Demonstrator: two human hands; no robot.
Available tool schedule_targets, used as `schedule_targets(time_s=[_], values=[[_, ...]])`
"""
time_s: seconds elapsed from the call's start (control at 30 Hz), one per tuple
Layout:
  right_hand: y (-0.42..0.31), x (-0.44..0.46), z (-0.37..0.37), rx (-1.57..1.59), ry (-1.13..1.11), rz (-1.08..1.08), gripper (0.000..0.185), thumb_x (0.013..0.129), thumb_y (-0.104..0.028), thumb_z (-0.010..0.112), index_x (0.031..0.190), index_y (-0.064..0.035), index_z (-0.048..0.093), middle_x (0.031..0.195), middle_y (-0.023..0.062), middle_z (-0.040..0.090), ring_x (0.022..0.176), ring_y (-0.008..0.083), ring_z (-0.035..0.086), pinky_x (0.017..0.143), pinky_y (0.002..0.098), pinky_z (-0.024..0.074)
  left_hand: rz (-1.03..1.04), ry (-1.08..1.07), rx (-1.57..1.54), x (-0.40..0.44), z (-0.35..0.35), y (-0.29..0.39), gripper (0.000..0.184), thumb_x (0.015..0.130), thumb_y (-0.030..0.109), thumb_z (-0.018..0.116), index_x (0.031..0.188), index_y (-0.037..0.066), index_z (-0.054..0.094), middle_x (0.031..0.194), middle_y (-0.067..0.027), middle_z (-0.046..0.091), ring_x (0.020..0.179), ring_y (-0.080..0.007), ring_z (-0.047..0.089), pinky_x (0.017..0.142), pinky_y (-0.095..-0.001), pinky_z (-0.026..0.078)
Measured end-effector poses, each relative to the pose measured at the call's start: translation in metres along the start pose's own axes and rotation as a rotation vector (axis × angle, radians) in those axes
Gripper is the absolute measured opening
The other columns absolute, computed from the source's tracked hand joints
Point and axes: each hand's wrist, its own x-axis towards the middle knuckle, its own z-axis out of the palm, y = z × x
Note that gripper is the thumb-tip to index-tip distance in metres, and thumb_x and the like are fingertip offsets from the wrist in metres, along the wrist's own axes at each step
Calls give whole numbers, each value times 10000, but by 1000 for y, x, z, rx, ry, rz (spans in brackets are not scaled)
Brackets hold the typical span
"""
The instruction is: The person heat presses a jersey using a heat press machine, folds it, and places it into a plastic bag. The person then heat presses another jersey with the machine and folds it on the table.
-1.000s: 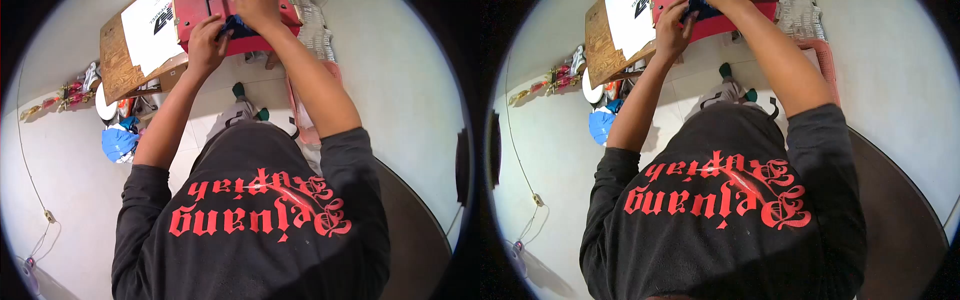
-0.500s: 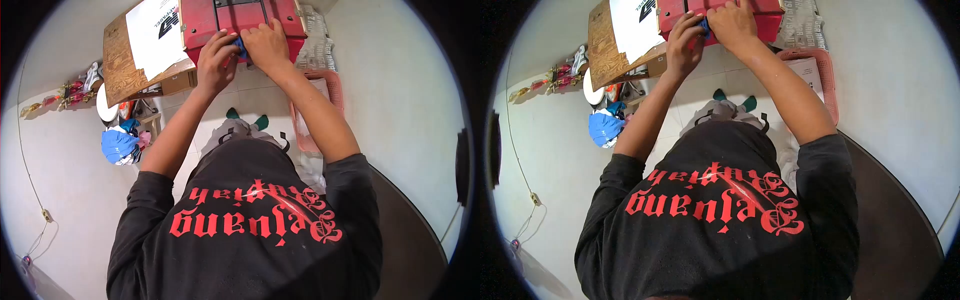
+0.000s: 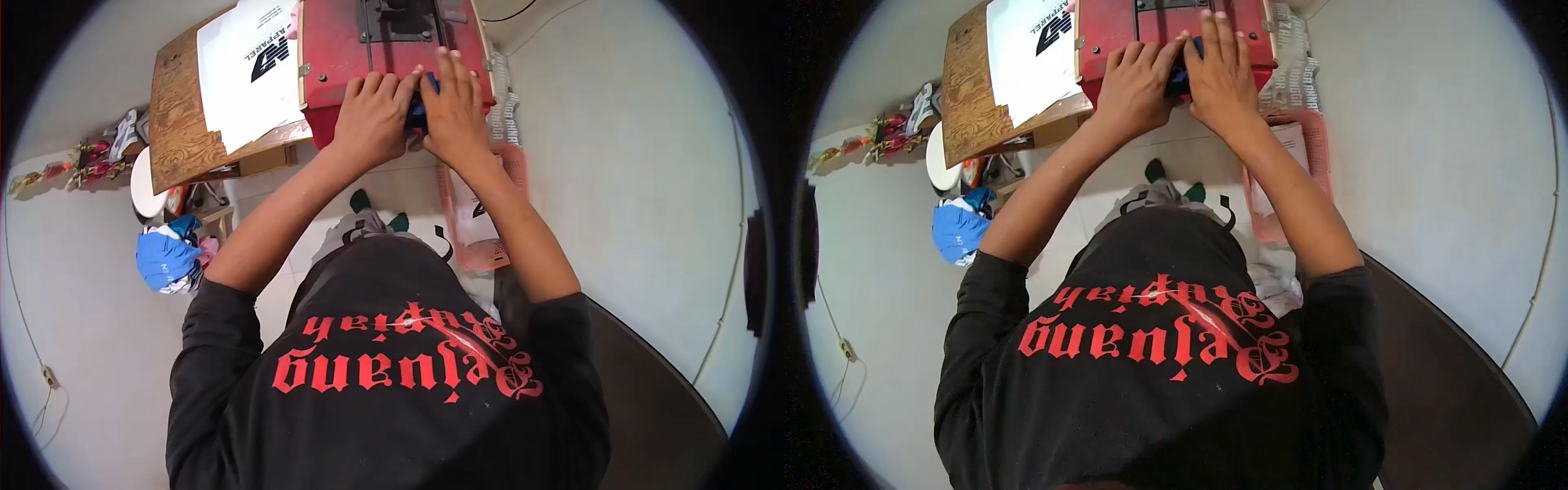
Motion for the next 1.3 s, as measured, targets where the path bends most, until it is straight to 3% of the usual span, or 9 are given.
schedule_targets(time_s=[0.17,0.43,0.6,0.7,0.8,0.9,1.0,1.13,1.3], values=[[1,10,9,13,-4,-24,851,669,-149,865,1460,-73,559,1615,208,392,1555,437,258,1227,562,326,-72,164,71,2,29,1,852,735,99,754,1547,107,494,1697,-223,245,1536,-506,251,1233,-619,224],[-3,27,-10,-68,-286,-34,610,657,-191,877,1235,-88,714,1604,153,444,1564,447,222,1058,566,521,-52,140,-92,4,37,-7,899,745,138,768,1577,82,432,1640,-283,328,1525,-520,279,1219,-636,263],[-2,10,5,46,-40,71,1121,671,-150,858,1638,-158,291,1690,236,159,1553,445,221,1215,598,308,-116,109,-21,-1,7,7,1094,748,118,779,1679,207,211,1720,-261,130,1590,-455,156,1253,-591,220],[-2,-2,19,68,-38,40,972,695,-139,849,1567,-126,420,1640,250,298,1552,438,237,1226,598,275,-113,-38,-91,-3,21,6,1078,727,147,804,1665,197,275,1722,-272,130,1593,-500,104,1254,-620,178],[-8,2,4,12,20,62,886,681,-179,889,1483,-116,520,1616,235,356,1539,439,272,1241,597,255,-126,150,73,-1,20,10,974,774,208,783,1641,190,339,1709,-268,186,1576,-517,152,1237,-641,203],[5,8,15,9,-51,-39,870,663,-221,914,1448,-117,553,1593,227,406,1547,419,277,1231,588,300,-150,92,119,5,48,-6,882,792,214,753,1602,167,406,1671,-280,276,1553,-522,214,1228,-630,245],[6,7,21,66,112,-80,796,651,-146,861,1399,-104,590,1583,219,413,1532,419,312,1198,582,366,-109,262,211,2,33,7,820,790,171,745,1557,117,459,1606,-283,375,1514,-509,310,1223,-609,287],[10,10,17,20,44,-106,806,644,-183,897,1375,-61,581,1589,232,406,1515,421,347,1182,482,438,-39,168,235,5,42,-4,833,791,159,742,1559,62,435,1593,-284,387,1486,-502,356,1213,-560,355],[12,13,17,-37,-26,-121,883,693,-201,902,1475,-66,515,1615,235,379,1527,436,327,1088,473,551,8,155,269,5,40,-7,837,816,157,736,1575,40,403,1586,-283,395,1465,-505,381,1206,-548,372]])
